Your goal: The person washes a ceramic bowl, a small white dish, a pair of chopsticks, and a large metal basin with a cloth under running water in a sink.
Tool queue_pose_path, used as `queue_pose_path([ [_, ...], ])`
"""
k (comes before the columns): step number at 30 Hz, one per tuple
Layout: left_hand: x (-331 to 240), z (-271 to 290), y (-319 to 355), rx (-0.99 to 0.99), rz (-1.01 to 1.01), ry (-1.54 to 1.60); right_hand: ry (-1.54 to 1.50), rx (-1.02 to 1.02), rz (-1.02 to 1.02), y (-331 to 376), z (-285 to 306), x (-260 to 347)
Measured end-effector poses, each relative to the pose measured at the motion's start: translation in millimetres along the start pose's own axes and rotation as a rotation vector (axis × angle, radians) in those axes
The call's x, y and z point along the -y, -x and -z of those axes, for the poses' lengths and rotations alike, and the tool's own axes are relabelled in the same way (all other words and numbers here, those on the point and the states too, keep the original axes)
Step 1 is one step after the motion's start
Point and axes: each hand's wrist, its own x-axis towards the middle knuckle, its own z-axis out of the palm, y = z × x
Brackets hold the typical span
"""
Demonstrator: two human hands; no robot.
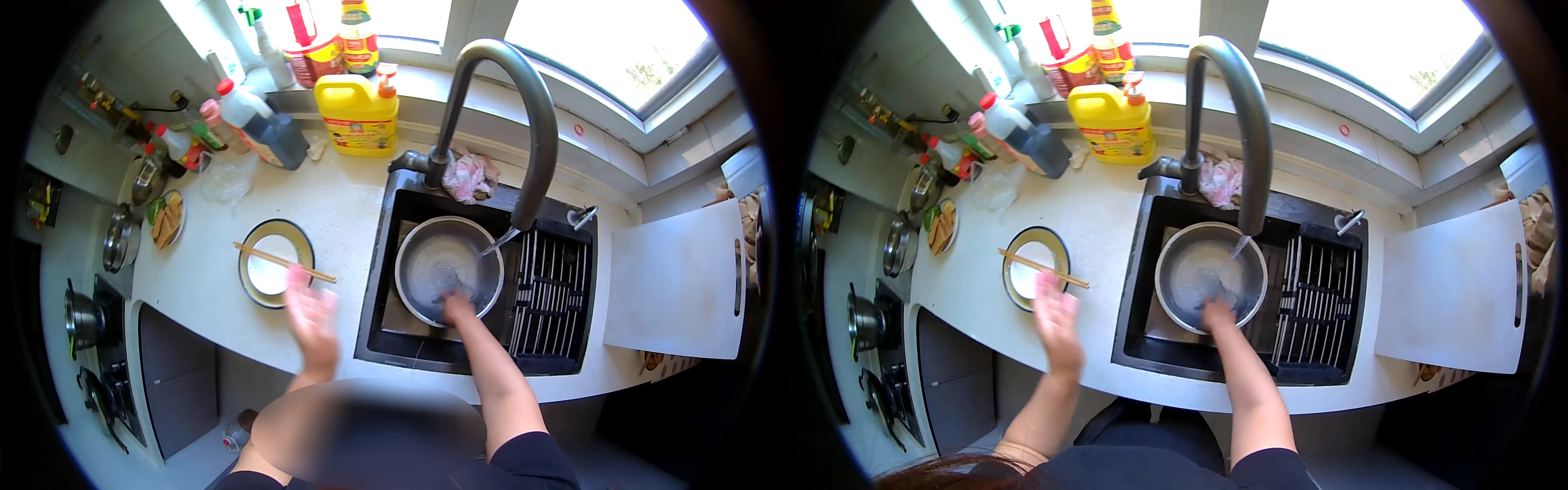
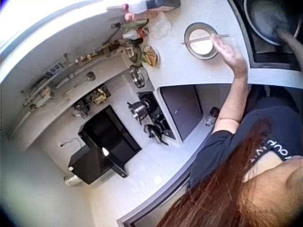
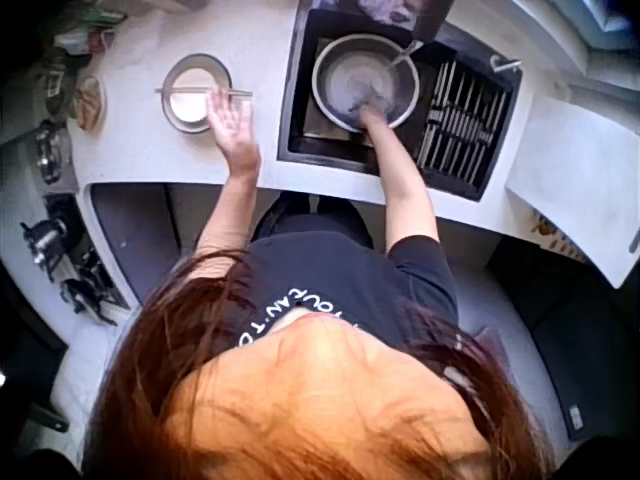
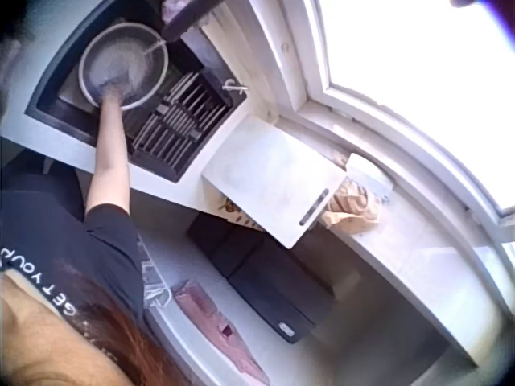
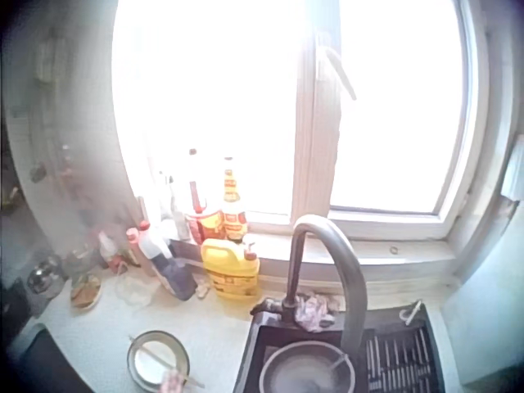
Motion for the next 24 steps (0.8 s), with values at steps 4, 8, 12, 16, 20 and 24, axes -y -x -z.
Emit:
queue_pose_path([
  [4,55.0,-70.8,48.7,0.256,0.759,0.215,0.185,0.09,0.197,-39.9,-26.1,19.9],
  [8,179.8,-92.8,58.0,0.108,1.055,-0.184,0.132,-0.22,0.167,-67.6,17.7,6.8],
  [12,245.5,-92.0,44.8,-0.053,1.31,-0.129,0.051,-0.104,-0.001,-92.9,6.2,-36.4],
  [16,248.9,-92.8,30.8,0.038,1.363,-0.061,0.029,0.071,0.311,-96.2,-52.0,-25.5],
  [20,294.5,-98.8,32.9,0.048,1.43,0.028,0.065,-0.377,0.664,-113.5,-29.3,8.2],
  [24,283.7,-101.2,28.4,-0.057,1.495,0.147,0.178,-0.342,0.227,-104.5,46.2,2.3],
])
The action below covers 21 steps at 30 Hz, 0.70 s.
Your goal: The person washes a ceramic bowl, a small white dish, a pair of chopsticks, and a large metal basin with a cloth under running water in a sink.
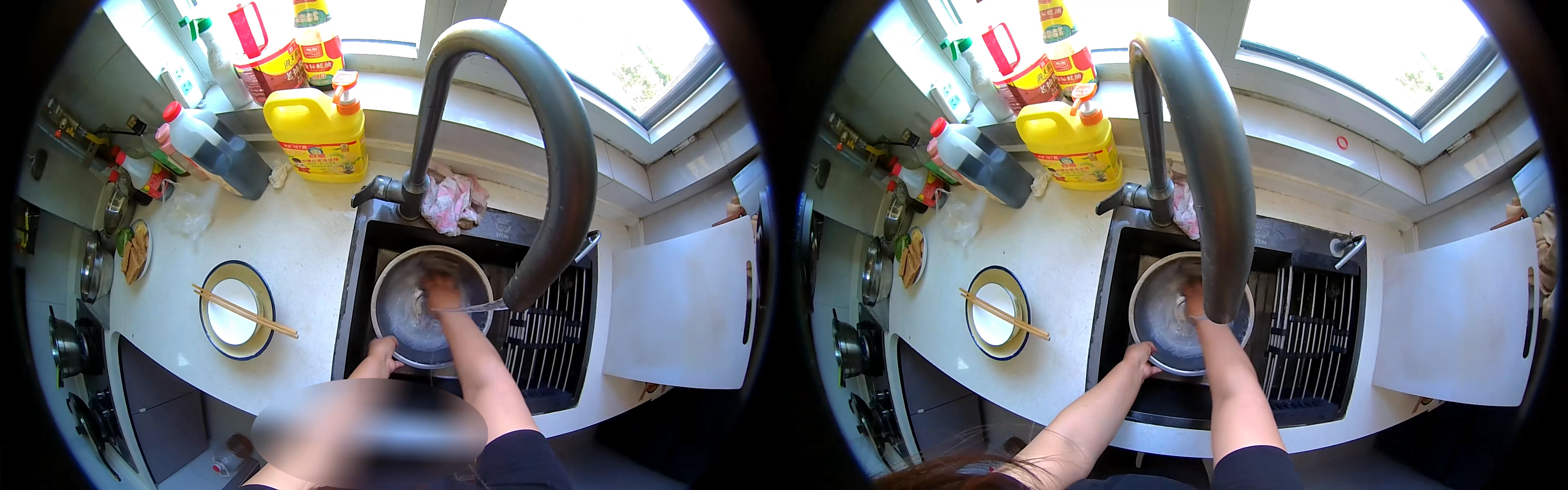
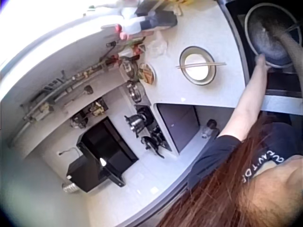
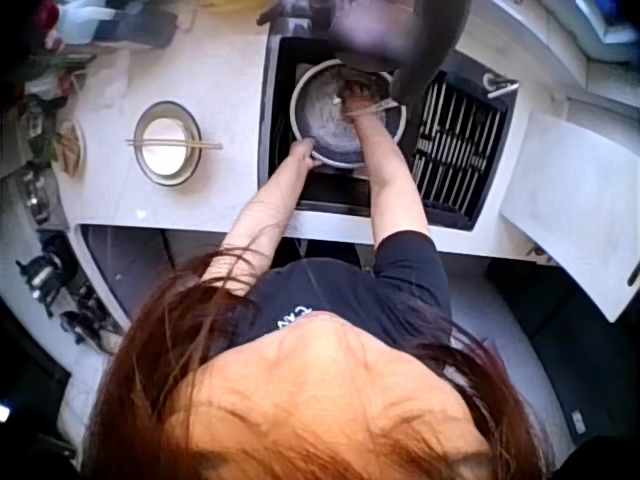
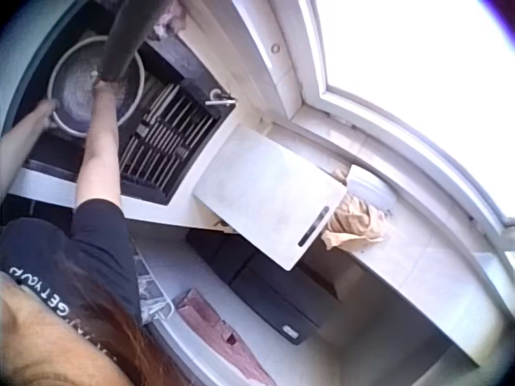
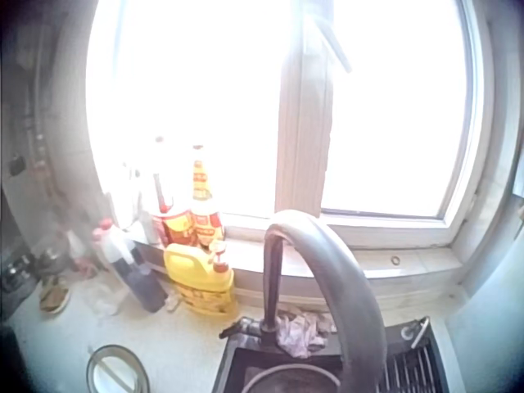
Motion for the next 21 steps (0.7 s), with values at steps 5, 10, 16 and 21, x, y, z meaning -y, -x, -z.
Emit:
queue_pose_path([
  [5,-0.6,-14.3,11.6,-0.018,0.023,0.035,-0.045,0.247,-0.115,34.1,-91.9,-55.6],
  [10,1.9,-16.7,-0.4,-0.006,-0.021,-0.045,-1.365,0.333,0.044,17.2,-102.7,32.0],
  [16,0.5,-3.2,-1.7,-0.068,-0.046,-0.095,-2.307,-0.672,-0.381,-29.1,31.1,43.3],
  [21,1.6,-6.9,-1.9,-0.024,-0.038,-0.127,-1.828,-0.409,-0.174,-26.4,4.0,58.5],
])
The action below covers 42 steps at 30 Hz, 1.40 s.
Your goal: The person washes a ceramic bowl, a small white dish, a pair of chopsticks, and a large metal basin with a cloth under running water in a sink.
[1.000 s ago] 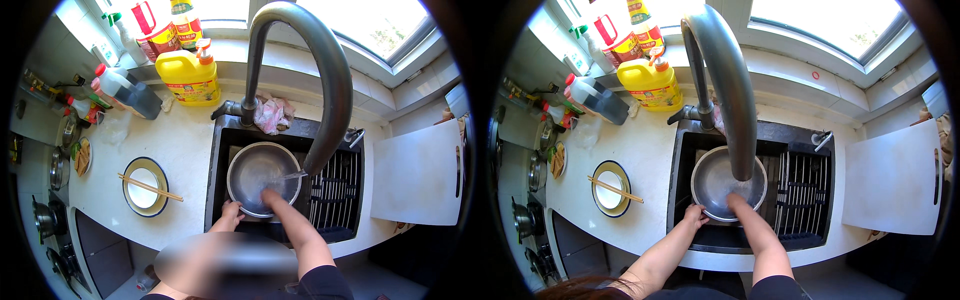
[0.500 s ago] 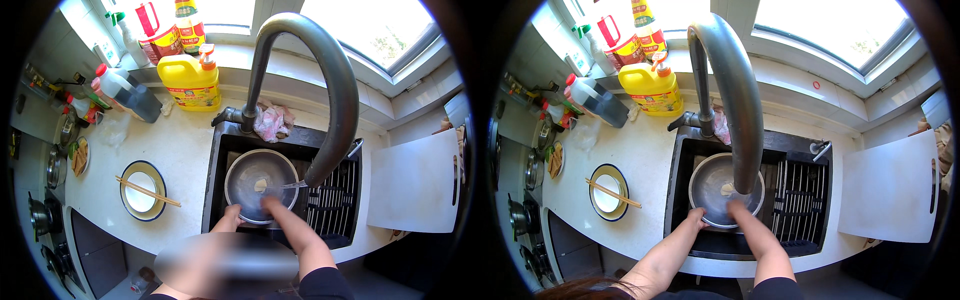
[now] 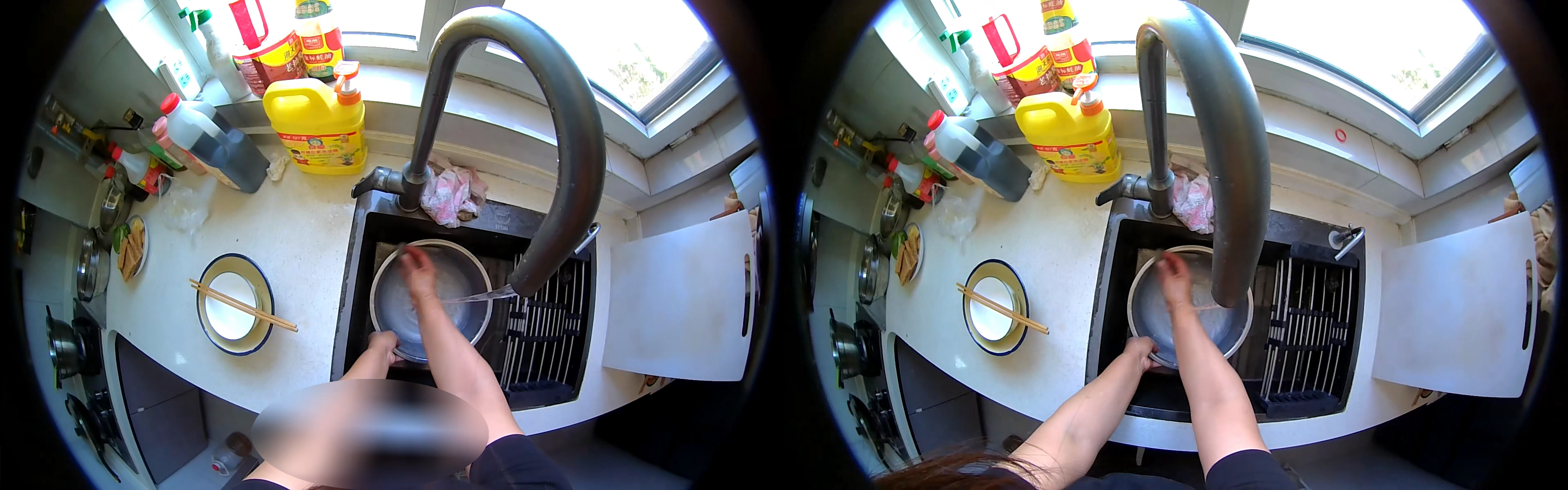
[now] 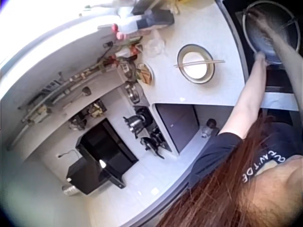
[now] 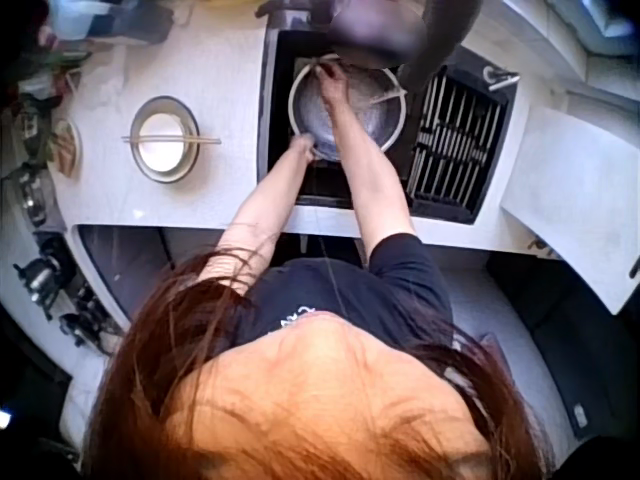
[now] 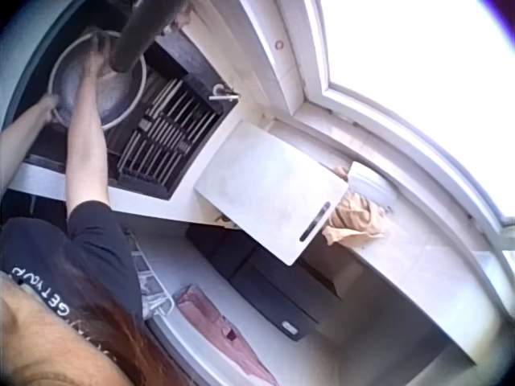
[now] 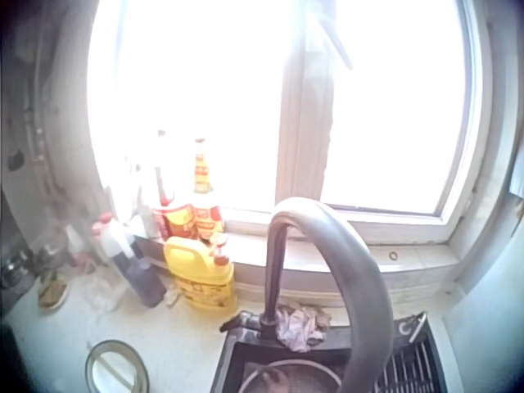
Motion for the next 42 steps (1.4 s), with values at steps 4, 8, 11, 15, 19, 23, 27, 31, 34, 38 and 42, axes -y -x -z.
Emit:
queue_pose_path([
  [4,-3.8,-1.4,3.4,-0.064,-0.017,0.052,0.393,0.578,-0.29,45.4,0.3,-24.6],
  [8,-5.4,-1.8,7.4,0.009,0.044,0.225,0.865,0.776,-0.498,68.6,47.1,-17.0],
  [11,-8.9,9.7,10.4,0.3,0.148,0.441,1.689,0.951,-0.232,75.7,88.3,-18.8],
  [15,-14.2,1.7,28.3,0.16,0.13,0.441,1.959,0.217,0.073,80.3,122.1,-43.5],
  [19,-12.7,-3.7,21.2,0.161,0.133,0.342,1.675,0.638,-0.211,78.3,88.0,-46.7],
  [23,-12.7,2.6,7.4,0.159,0.138,0.307,0.954,0.593,-0.204,86.0,55.0,-61.4],
  [27,-8.7,17.8,-25.4,0.034,0.045,0.373,1.155,0.95,-0.281,115.6,54.3,-9.3],
  [31,-14.7,3.1,21.3,-0.038,0.026,0.294,2.046,1.027,-0.33,112.4,121.7,42.4],
  [34,-11.9,4.8,13.7,-0.029,0.039,0.256,2.59,0.83,0.325,82.9,136.1,103.6],
  [38,-11.2,9.6,3.1,-0.024,0.01,0.281,2.757,0.861,0.514,52.2,131.0,103.3],
  [42,-18.6,5.3,15.6,-0.053,0.007,0.245,2.451,0.946,0.07,94.4,123.0,63.3],
])
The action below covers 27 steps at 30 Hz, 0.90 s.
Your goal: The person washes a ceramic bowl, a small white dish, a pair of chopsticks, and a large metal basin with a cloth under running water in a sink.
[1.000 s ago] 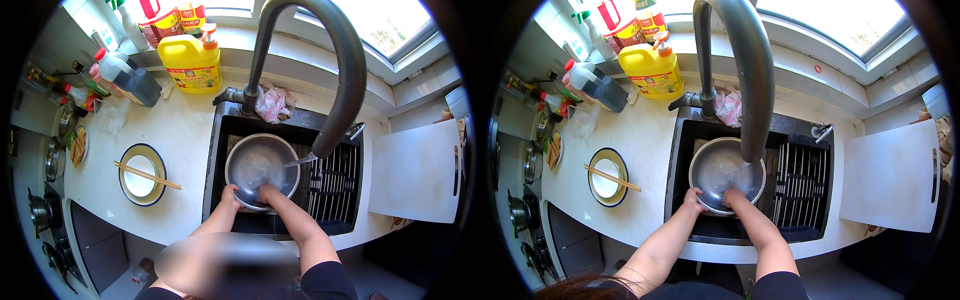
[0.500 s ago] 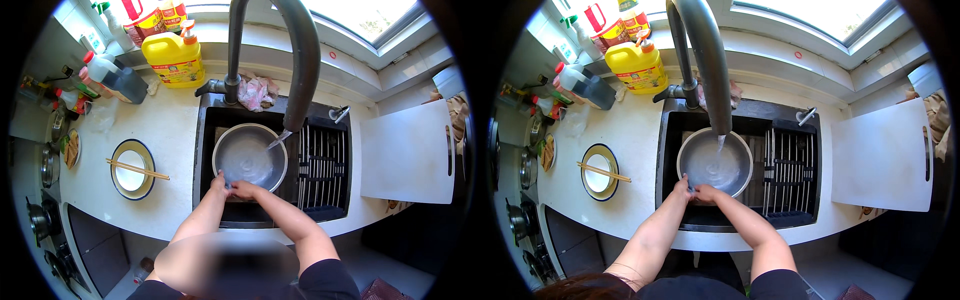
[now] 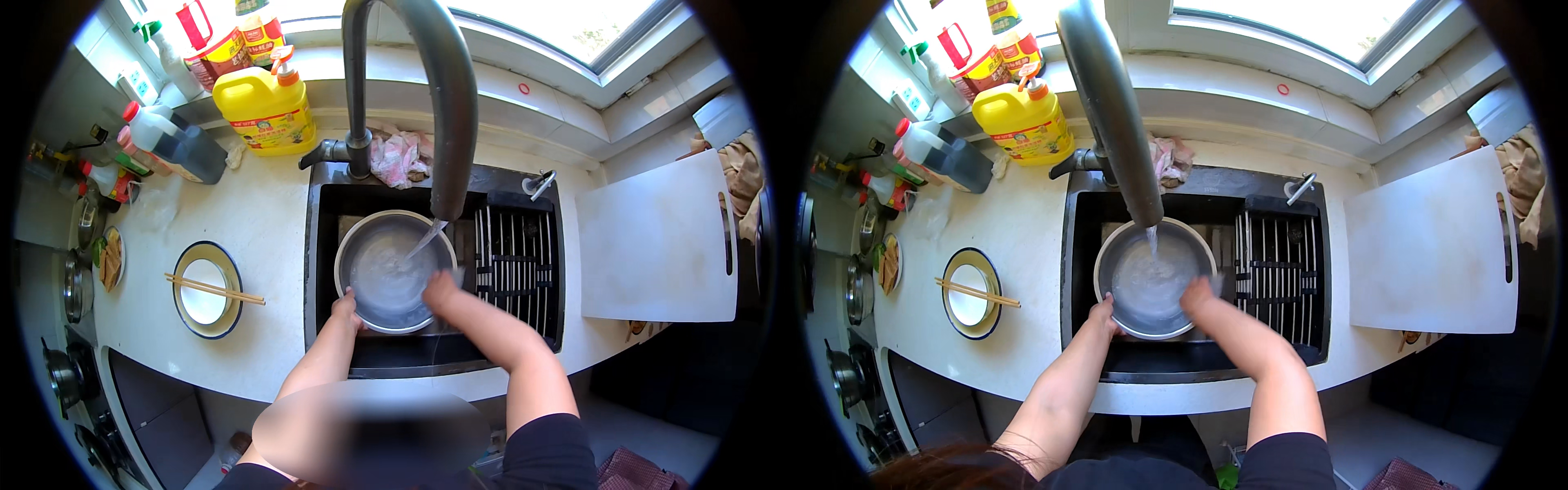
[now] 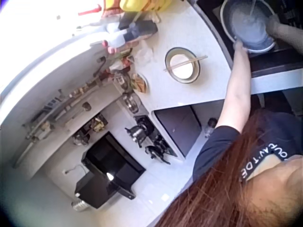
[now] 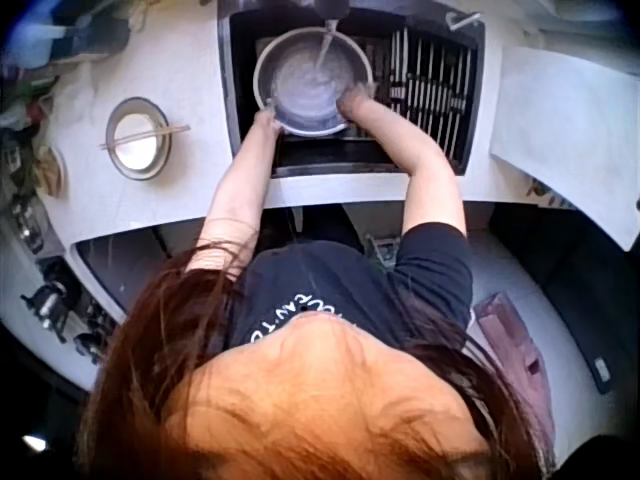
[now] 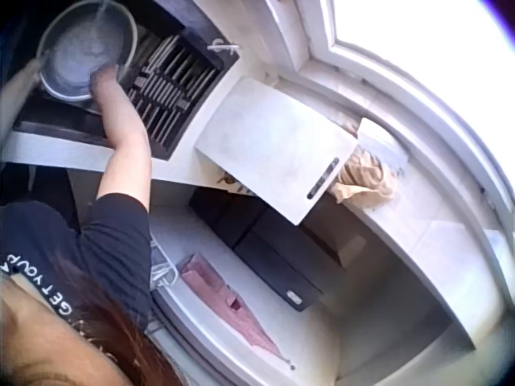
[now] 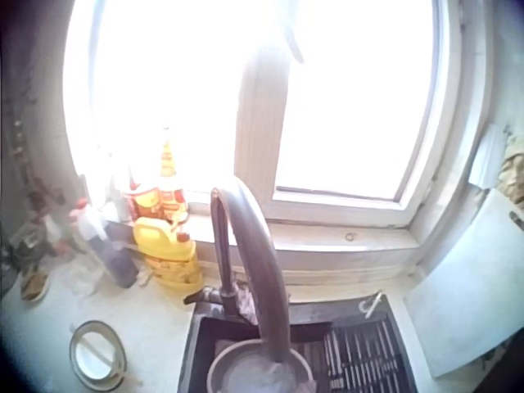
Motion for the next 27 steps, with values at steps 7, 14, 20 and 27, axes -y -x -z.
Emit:
queue_pose_path([
  [7,14.8,-9.0,-23.0,-0.006,0.008,-0.225,-0.847,-0.401,0.211,-101.5,-31.4,99.9],
  [14,13.1,4.5,-33.8,-0.14,-0.057,-0.175,-0.419,-0.163,-0.234,-58.7,-6.7,4.9],
  [20,14.6,0.7,-30.2,-0.207,-0.038,-0.175,-0.465,0.37,0.16,-40.1,4.8,36.3],
  [27,19.7,-2.9,-36.9,-0.287,-0.162,-0.247,-0.077,-0.423,0.055,-120.9,0.3,67.2],
])
